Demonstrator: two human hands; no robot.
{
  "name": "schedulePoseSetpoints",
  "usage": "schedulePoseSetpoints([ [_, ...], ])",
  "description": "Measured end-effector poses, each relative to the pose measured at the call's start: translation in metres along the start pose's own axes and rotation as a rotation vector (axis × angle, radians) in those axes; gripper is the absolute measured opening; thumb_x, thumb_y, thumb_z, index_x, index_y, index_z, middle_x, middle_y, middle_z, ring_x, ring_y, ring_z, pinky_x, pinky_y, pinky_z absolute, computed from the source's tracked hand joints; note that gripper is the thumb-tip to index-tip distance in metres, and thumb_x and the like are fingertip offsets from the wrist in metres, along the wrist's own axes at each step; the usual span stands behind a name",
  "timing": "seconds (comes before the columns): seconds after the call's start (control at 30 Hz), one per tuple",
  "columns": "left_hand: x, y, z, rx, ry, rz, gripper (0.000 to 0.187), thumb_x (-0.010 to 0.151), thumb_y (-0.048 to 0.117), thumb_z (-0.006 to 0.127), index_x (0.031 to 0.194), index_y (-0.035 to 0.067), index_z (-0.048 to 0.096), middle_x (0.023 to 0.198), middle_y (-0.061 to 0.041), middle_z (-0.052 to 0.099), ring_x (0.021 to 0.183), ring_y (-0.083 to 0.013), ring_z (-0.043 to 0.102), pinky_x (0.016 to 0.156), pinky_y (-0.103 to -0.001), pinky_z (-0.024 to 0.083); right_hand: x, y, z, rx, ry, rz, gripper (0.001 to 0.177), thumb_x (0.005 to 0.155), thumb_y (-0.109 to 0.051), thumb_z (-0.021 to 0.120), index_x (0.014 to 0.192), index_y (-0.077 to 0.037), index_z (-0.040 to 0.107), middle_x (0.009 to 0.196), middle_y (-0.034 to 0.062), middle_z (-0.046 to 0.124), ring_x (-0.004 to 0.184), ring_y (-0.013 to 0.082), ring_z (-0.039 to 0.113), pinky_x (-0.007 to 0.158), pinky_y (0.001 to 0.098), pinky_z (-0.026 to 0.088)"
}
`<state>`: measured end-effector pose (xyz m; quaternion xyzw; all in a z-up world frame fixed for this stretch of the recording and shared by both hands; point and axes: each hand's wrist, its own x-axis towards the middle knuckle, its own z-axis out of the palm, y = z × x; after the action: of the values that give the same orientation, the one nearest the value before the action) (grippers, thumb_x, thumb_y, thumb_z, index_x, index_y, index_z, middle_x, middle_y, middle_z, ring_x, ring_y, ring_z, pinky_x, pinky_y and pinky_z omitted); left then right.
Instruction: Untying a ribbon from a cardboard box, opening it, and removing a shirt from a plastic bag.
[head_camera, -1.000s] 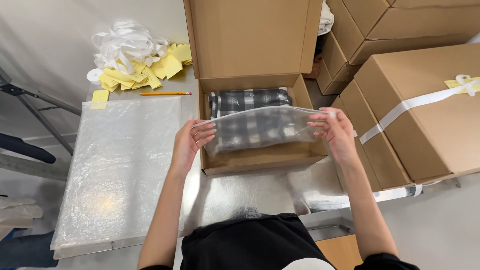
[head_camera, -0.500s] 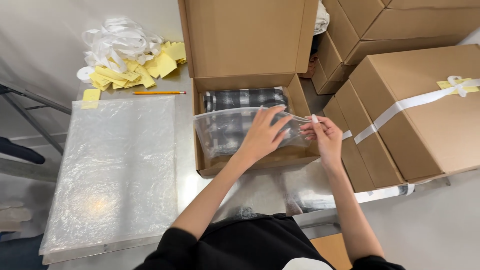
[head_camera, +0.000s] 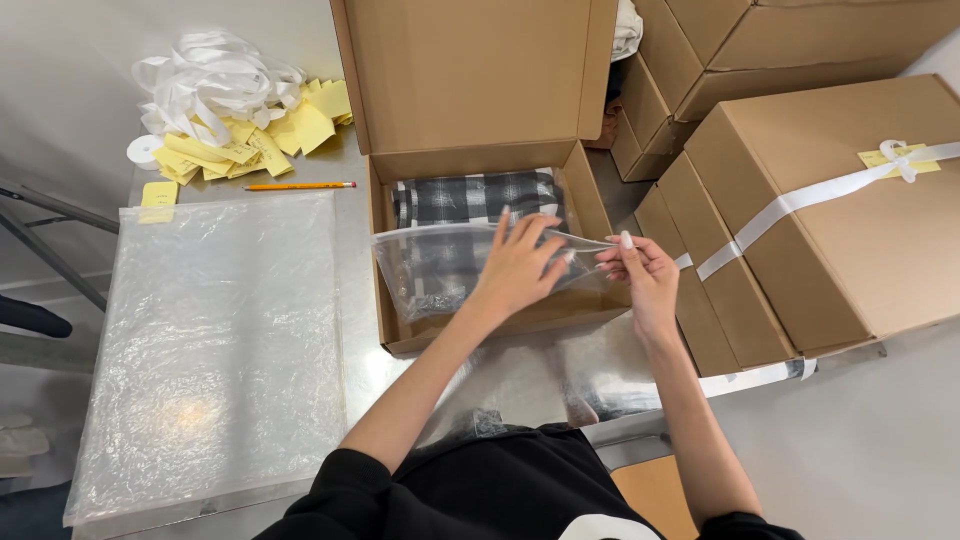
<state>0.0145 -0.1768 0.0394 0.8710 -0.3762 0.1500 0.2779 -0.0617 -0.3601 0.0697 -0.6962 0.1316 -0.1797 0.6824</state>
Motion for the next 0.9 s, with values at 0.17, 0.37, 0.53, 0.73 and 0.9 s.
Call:
schedulePoseSetpoints([
  [0.17, -0.022, -0.067, -0.019, 0.078, -0.234, -0.289, 0.045, 0.098, 0.038, 0.044, 0.084, 0.014, 0.078, 0.093, -0.011, 0.073, 0.093, -0.0360, 0.072, 0.088, -0.056, 0.050, 0.020, 0.022, -0.013, 0.091, 0.061, 0.088, 0.025, 0.109, -0.026, 0.056, 0.119, -0.006, 0.065, 0.097, 0.0077, 0.076, 0.083, 0.0061, 0.074, 0.071, 0.0131, 0.058],
  [0.37, -0.048, -0.091, -0.091, -0.084, -0.488, -0.456, 0.030, 0.089, 0.032, 0.061, 0.066, 0.015, 0.068, 0.067, -0.006, 0.067, 0.071, -0.0330, 0.068, 0.071, -0.044, 0.054, 0.011, 0.017, 0.038, -0.027, 0.010, -0.183, 0.021, 0.106, -0.007, 0.056, 0.126, -0.007, 0.051, 0.105, 0.0131, 0.073, 0.093, 0.0156, 0.073, 0.080, 0.0225, 0.059],
  [0.53, -0.047, -0.054, -0.138, -0.172, -0.674, -0.362, 0.013, 0.089, 0.024, 0.068, 0.097, 0.015, 0.074, 0.107, -0.006, 0.073, 0.113, -0.0294, 0.067, 0.102, -0.048, 0.051, 0.009, 0.008, 0.101, -0.520, -0.593, -0.460, 0.017, 0.090, -0.001, 0.071, 0.105, -0.008, 0.074, 0.098, 0.0121, 0.078, 0.095, 0.0289, 0.075, 0.082, 0.0416, 0.059],
  [0.73, -0.073, -0.077, -0.117, -0.359, -0.355, -0.390, 0.017, 0.093, 0.004, 0.058, 0.108, 0.005, 0.066, 0.110, -0.014, 0.068, 0.105, -0.0377, 0.068, 0.091, -0.050, 0.054, 0.027, 0.062, 0.142, -1.351, -1.060, -0.067, 0.017, 0.085, -0.022, 0.072, 0.100, -0.020, 0.081, 0.097, 0.0060, 0.079, 0.097, 0.0284, 0.076, 0.083, 0.0418, 0.061],
  [0.9, -0.077, -0.070, -0.127, -0.814, 0.279, -0.559, 0.025, 0.102, 0.006, 0.055, 0.125, -0.001, 0.062, 0.123, -0.010, 0.054, 0.071, -0.0142, 0.070, 0.053, -0.021, 0.060, 0.015, 0.043, 0.145, -1.278, -0.991, 0.000, 0.115, 0.076, -0.009, 0.083, 0.165, -0.023, 0.010, 0.152, 0.0321, 0.038, 0.132, 0.0493, 0.053, 0.108, 0.0580, 0.046],
])
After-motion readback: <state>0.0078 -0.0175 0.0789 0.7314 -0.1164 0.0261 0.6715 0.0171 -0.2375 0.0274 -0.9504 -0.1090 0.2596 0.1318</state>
